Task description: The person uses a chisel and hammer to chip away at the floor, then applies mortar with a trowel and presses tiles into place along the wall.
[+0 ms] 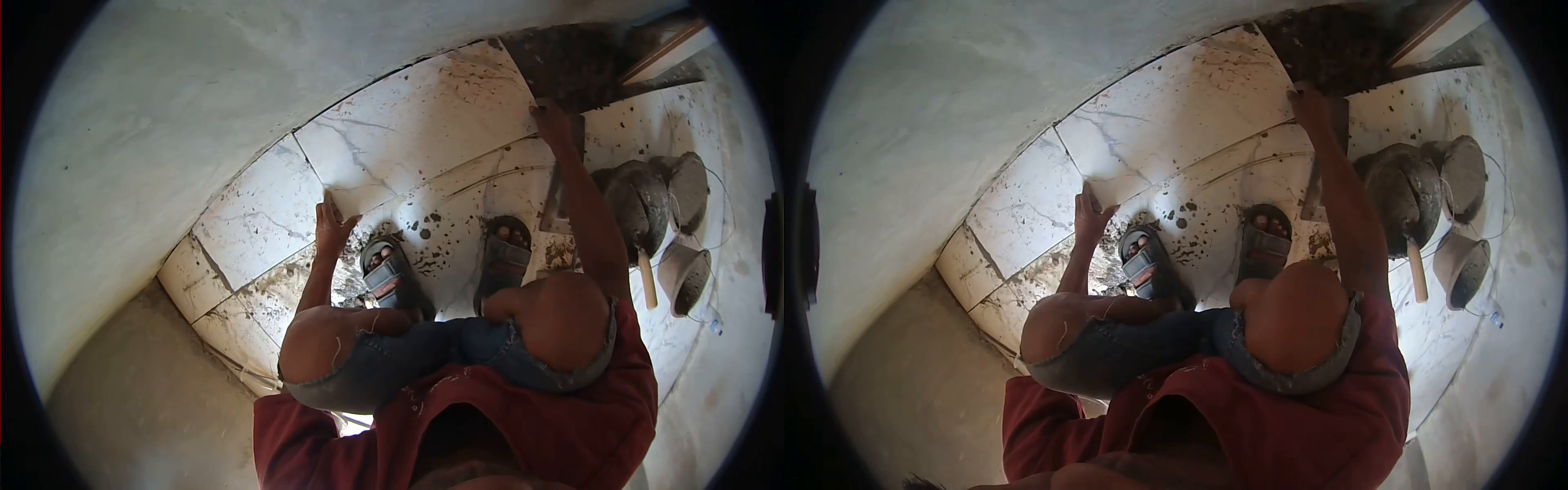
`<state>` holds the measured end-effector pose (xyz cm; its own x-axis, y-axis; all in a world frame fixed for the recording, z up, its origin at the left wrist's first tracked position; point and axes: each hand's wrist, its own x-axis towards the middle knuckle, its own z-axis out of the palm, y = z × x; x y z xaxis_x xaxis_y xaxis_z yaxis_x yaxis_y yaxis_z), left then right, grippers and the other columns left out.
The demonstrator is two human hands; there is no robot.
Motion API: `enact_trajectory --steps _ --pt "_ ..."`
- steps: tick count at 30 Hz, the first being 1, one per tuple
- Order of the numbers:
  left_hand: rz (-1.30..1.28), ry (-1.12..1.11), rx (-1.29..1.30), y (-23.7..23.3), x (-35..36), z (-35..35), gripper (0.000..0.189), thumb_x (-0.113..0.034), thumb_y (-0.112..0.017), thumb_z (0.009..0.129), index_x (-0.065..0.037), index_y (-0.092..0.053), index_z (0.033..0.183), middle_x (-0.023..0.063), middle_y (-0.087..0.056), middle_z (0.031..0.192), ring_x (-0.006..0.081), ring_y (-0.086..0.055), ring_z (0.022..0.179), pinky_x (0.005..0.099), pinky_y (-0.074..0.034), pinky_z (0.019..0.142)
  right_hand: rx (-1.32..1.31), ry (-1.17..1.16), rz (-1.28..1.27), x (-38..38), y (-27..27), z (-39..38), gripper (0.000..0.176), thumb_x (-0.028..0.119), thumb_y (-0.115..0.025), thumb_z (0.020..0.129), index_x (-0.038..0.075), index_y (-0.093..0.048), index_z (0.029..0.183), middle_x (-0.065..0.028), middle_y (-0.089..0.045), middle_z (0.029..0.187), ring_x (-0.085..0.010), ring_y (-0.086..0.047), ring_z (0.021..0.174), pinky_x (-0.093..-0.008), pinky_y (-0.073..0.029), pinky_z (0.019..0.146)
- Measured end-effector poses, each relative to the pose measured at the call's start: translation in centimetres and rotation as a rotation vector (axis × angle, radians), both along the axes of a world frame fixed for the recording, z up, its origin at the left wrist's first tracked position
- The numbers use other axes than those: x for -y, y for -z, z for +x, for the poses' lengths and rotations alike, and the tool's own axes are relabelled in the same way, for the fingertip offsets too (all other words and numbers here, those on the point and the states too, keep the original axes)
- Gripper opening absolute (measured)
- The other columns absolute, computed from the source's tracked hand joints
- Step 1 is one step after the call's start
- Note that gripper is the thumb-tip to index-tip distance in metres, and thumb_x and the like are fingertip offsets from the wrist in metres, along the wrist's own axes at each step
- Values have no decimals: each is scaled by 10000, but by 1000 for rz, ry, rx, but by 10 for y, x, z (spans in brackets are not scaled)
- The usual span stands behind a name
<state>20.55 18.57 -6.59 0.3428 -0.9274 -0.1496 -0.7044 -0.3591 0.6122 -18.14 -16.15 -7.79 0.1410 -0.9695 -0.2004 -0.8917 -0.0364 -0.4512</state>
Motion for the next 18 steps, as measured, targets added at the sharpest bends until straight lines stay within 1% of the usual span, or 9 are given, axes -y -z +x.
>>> enact_trajectory --steps 5,9,11,12,13,15,16,17,18 --pt "-52 -36 -20 -2 4 -9 863 -226 -770 670 -6 -281 1346 139 -464 948 258 -495 793 376 -461 695 -8 16 21 -6 -8 -5 342 301 -581 801 69 -586 1052 -189 -626 994 -357 -589 955 -422 -462 827" --pt "7 -145 3 -2 9 -20 705 -271 -711 739 14 -377 1290 150 -466 935 275 -473 815 390 -425 722 11 7 7 -3 -14 -8 327 290 -577 805 72 -586 1048 -186 -625 1000 -352 -588 962 -419 -459 829" --pt "59 -288 106 9 4 -31 660 -277 -675 776 11 -374 1288 181 -449 1015 299 -482 913 392 -448 744 98 95 88 -3 -20 -10 300 278 -569 811 78 -593 1034 -174 -627 1004 -348 -584 971 -413 -451 837" --pt "26 -382 83 12 6 -36 592 -229 -643 793 50 -397 1254 204 -486 1018 281 -495 855 399 -442 741 95 105 95 -6 -24 -10 300 278 -569 811 78 -593 1034 -174 -627 1004 -348 -584 971 -413 -451 837" --pt "32 -374 80 15 9 -34 592 -229 -643 793 50 -397 1254 204 -486 1018 281 -495 855 399 -442 741 153 125 119 -8 -29 -11 283 274 -564 816 87 -597 1025 -166 -631 1001 -347 -583 971 -410 -450 835" --pt "76 -673 -332 9 18 -32 545 -202 -625 793 88 -422 1207 195 -543 986 251 -520 828 381 -440 732 210 148 143 -9 -34 -13 266 271 -559 821 96 -602 1017 -159 -634 998 -345 -583 971 -406 -450 833" --pt "-31 -791 -510 -4 24 -39 504 -208 -621 787 111 -457 1141 173 -582 946 217 -536 830 357 -439 732 183 117 143 -9 -34 -14 250 269 -550 829 101 -604 1006 -160 -635 990 -343 -585 965 -404 -451 827" --pt "3 -886 -519 -18 32 -41 448 -230 -626 794 93 -501 1079 140 -589 910 198 -543 836 330 -441 721 158 86 140 -8 -35 -15 235 268 -542 837 106 -606 996 -160 -635 983 -341 -587 958 -401 -453 821" --pt "5 -909 -600 -3 23 -24 432 -229 -624 799 86 -507 1070 134 -589 909 189 -541 802 316 -438 701 160 88 139 -10 -25 -19 235 268 -542 837 106 -606 996 -160 -635 983 -341 -587 958 -401 -453 821"
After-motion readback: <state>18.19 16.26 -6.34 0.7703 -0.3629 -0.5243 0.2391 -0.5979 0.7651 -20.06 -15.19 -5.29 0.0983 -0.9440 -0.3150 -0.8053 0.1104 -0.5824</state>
